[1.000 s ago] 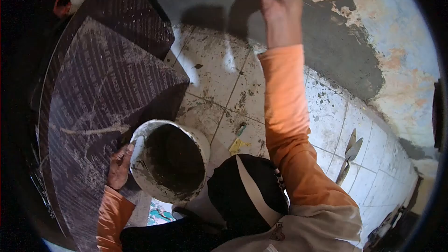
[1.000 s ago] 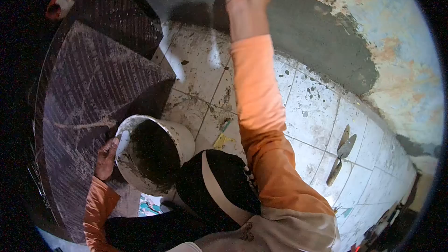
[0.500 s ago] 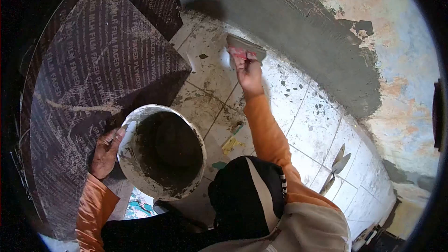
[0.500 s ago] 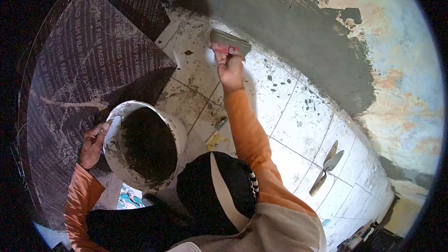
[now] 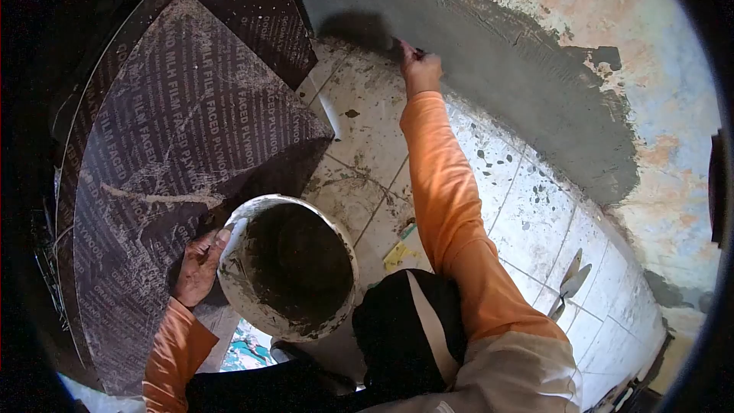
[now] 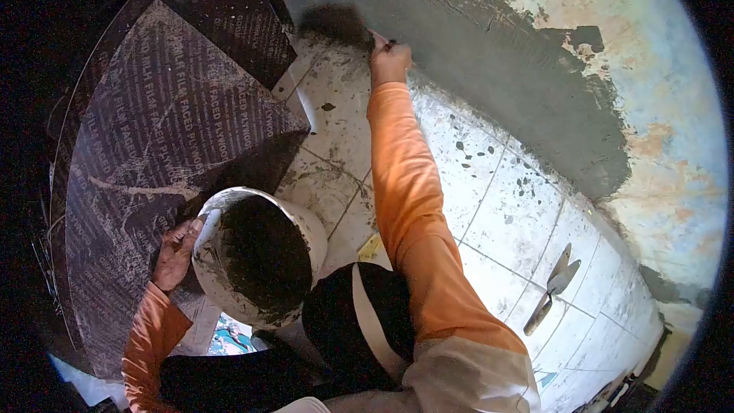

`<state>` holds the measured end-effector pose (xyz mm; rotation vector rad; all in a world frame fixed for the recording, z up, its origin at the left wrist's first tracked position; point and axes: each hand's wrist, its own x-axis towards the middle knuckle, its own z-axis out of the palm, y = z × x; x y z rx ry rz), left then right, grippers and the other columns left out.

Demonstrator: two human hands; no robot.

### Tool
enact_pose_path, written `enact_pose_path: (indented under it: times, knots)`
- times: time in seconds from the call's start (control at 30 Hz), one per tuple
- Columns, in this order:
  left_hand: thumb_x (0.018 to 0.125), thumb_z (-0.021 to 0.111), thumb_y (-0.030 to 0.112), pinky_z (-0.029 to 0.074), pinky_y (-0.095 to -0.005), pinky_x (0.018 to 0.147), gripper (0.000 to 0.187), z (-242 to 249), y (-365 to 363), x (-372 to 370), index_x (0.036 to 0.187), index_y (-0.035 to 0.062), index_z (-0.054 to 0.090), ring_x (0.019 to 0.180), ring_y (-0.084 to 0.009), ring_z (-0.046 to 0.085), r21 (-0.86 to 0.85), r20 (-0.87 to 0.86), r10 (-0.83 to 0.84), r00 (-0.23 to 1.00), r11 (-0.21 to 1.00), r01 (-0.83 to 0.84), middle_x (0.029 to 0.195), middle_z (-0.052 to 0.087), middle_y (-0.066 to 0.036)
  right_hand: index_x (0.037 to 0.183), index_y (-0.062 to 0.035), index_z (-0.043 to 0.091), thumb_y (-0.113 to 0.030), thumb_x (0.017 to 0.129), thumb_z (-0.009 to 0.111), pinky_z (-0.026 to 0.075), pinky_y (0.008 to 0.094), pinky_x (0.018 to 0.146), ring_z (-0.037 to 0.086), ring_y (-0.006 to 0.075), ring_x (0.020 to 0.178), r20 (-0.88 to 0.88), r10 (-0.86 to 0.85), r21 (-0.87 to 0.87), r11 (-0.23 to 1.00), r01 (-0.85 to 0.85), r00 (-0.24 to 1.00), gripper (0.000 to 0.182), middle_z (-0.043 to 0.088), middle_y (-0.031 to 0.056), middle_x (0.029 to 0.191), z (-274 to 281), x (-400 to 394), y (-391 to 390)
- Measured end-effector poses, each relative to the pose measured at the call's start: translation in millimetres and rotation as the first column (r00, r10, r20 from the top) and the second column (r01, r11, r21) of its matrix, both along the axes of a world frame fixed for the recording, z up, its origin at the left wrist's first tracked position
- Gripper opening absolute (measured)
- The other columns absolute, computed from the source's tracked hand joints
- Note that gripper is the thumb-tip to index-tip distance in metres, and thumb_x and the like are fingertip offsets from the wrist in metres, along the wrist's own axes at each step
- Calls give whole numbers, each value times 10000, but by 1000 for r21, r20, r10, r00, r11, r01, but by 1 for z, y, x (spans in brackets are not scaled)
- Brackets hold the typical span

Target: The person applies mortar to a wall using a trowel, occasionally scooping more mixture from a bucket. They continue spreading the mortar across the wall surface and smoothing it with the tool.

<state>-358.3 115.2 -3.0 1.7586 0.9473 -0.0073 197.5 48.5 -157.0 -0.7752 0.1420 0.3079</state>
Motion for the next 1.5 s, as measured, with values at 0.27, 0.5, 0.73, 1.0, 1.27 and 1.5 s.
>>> enact_pose_path:
  times: [0.27,0.5,0.73,1.0,1.27,1.5]
  knots:
    - [1121,587,385,514,-306,882,419,-23,8,-18,1279,30,743,954,-92,613,-23,79,-6,997,1000,8,1077,750,-18,1499,151,371,-41,1067,386,556,634,1086,610,499,1234,-148,-22,516,851,97,989,474,493,316,1509,170,40,-11]
    - [1121,582,401,517,-292,854,433,-12,6,-12,1281,32,742,916,-89,623,-71,43,-27,999,997,30,1051,750,-21,1156,75,681,-76,1048,527,578,367,766,675,323,1086,527,318,-271,942,-199,788,241,635,236,1338,266,-34,-82]
    - [1112,597,406,516,-291,870,443,-7,9,-9,1289,25,738,942,-96,630,-91,-38,-8,999,996,5,1058,753,-33,1026,162,533,19,1015,366,586,580,1082,661,534,1191,286,83,254,954,-159,955,220,649,452,1152,129,-104,-164]
    - [1109,622,335,523,-304,916,395,-15,12,-12,1308,11,728,1013,-112,642,-58,-26,23,999,998,-25,1150,747,-49,1321,200,459,-18,1034,377,616,624,1019,599,610,1218,-172,-90,153,981,117,981,370,551,381,1346,-96,-29,-156]
    - [1119,601,317,523,-306,919,380,-16,11,-10,1298,4,723,1013,-121,650,-74,36,-7,999,997,10,1147,748,-58,1432,271,261,6,1006,265,567,692,1048,487,656,1310,-336,110,455,888,59,935,502,414,440,1473,60,57,-158]
    - [1116,599,371,501,-268,780,400,-16,9,-11,1280,34,739,881,-84,614,-69,33,-21,999,997,23,1050,744,-17,1505,226,266,115,1029,349,326,603,1294,383,534,1486,199,216,614,732,-293,956,496,338,391,1605,204,-40,-224]
